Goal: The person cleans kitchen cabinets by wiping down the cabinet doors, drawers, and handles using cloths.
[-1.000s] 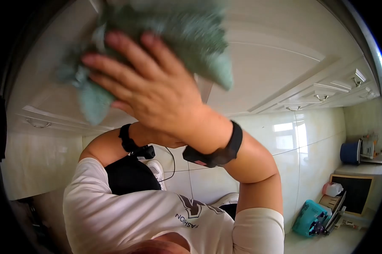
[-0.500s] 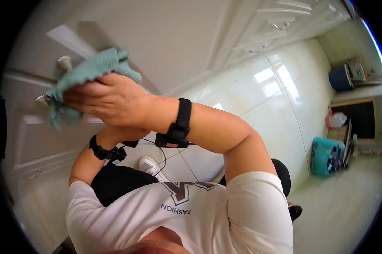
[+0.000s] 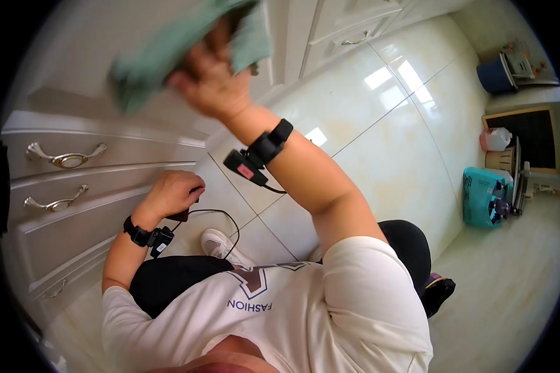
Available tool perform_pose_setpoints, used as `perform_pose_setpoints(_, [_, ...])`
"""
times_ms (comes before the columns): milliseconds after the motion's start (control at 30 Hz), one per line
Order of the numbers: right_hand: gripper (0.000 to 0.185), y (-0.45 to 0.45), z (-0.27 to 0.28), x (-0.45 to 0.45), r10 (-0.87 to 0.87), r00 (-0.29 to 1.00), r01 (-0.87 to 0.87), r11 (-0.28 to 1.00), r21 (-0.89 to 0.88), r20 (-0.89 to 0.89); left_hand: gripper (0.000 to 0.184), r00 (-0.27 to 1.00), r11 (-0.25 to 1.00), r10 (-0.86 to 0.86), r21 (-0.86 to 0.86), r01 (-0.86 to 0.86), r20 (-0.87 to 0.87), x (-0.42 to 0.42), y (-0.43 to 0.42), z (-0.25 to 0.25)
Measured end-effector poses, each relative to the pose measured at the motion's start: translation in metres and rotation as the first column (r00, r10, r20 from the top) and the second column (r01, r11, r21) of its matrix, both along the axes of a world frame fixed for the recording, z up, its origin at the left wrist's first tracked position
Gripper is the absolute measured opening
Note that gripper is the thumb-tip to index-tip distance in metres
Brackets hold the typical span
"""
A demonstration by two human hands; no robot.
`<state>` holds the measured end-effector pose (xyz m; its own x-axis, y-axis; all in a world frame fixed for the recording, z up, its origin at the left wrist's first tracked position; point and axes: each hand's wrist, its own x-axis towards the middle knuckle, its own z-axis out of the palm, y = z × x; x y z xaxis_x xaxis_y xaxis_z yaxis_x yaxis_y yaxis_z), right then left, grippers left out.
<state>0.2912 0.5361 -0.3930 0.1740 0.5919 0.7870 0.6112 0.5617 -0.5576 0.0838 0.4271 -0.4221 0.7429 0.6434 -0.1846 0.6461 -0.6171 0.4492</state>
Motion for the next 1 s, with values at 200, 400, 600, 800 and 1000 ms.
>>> perform_pose_setpoints(200, [0.078, 0.056, -0.109, 0.051, -0.452, 0.427, 0.025, 0.872, -0.49, -0.783, 0.009, 0.997, 0.998, 0.021, 0.055, -0.025, 0.077, 0.01, 0.007, 0.003])
perform_pose_setpoints(400, [0.072, -0.013, -0.185, -0.029, -0.455, -0.19, -0.753, 0.636, -0.169, -0.87, 0.008, 0.999, 1.0, -0.006, 0.01, 0.006, 0.052, 0.01, 0.004, 0.0])
perform_pose_setpoints(600, [0.078, -0.068, -0.189, -0.122, -0.674, -0.333, -0.932, 0.343, 0.12, -0.659, 0.006, 0.999, 1.0, 0.015, 0.01, -0.015, 0.035, 0.013, 0.006, 0.01])
perform_pose_setpoints(800, [0.056, -0.007, -0.197, -0.007, -0.445, -0.291, -0.8, 0.598, -0.04, -0.847, 0.007, 0.995, 0.999, 0.042, 0.03, -0.045, 0.095, 0.004, 0.004, 0.004])
perform_pose_setpoints(1000, [0.044, 0.044, -0.136, 0.078, -0.145, -0.129, -0.55, 0.834, -0.051, -0.981, 0.008, 0.994, 1.0, 0.025, 0.008, -0.025, 0.107, 0.004, 0.001, -0.001])
